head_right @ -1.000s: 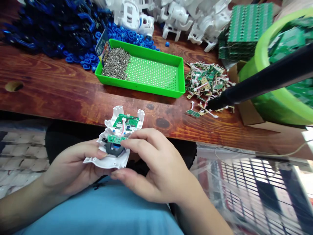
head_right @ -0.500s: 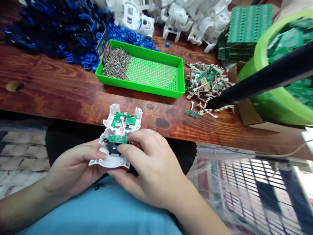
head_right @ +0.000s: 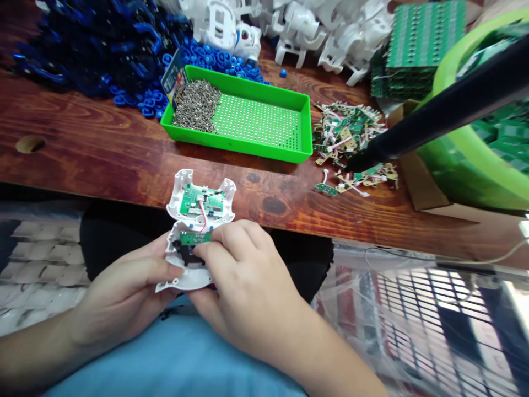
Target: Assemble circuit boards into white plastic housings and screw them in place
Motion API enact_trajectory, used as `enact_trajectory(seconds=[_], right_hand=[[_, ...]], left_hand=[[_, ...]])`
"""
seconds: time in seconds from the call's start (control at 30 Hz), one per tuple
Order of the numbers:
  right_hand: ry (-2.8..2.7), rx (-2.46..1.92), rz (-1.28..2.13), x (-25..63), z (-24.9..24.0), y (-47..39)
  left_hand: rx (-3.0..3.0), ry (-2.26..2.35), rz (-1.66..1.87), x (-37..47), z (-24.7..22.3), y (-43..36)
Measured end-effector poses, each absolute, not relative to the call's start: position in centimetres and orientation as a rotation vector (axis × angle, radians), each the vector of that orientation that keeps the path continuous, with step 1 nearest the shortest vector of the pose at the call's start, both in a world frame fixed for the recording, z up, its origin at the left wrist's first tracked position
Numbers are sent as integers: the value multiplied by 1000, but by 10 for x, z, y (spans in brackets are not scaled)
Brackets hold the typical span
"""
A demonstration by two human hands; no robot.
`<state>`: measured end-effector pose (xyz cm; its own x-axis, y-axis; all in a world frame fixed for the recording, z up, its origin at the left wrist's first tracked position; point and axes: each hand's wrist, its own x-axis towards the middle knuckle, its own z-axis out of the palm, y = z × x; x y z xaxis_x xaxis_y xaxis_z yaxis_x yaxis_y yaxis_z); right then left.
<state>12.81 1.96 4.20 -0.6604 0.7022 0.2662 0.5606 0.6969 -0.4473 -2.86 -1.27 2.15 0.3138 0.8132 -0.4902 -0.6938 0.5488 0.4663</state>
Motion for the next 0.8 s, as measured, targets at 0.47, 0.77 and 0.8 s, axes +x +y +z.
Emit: enact_trajectory(seconds=[0.47, 0.77, 0.8], right_hand=[[-2435, -799, 295, 128, 30, 14], [-2370, -865, 341, 136, 29, 14], [-2373, -858, 332, 135, 29, 15]], left_hand=[[358, 903, 1003, -27, 16, -21], [491, 941, 903, -35, 12, -15], [492, 940, 907, -36, 12, -15]])
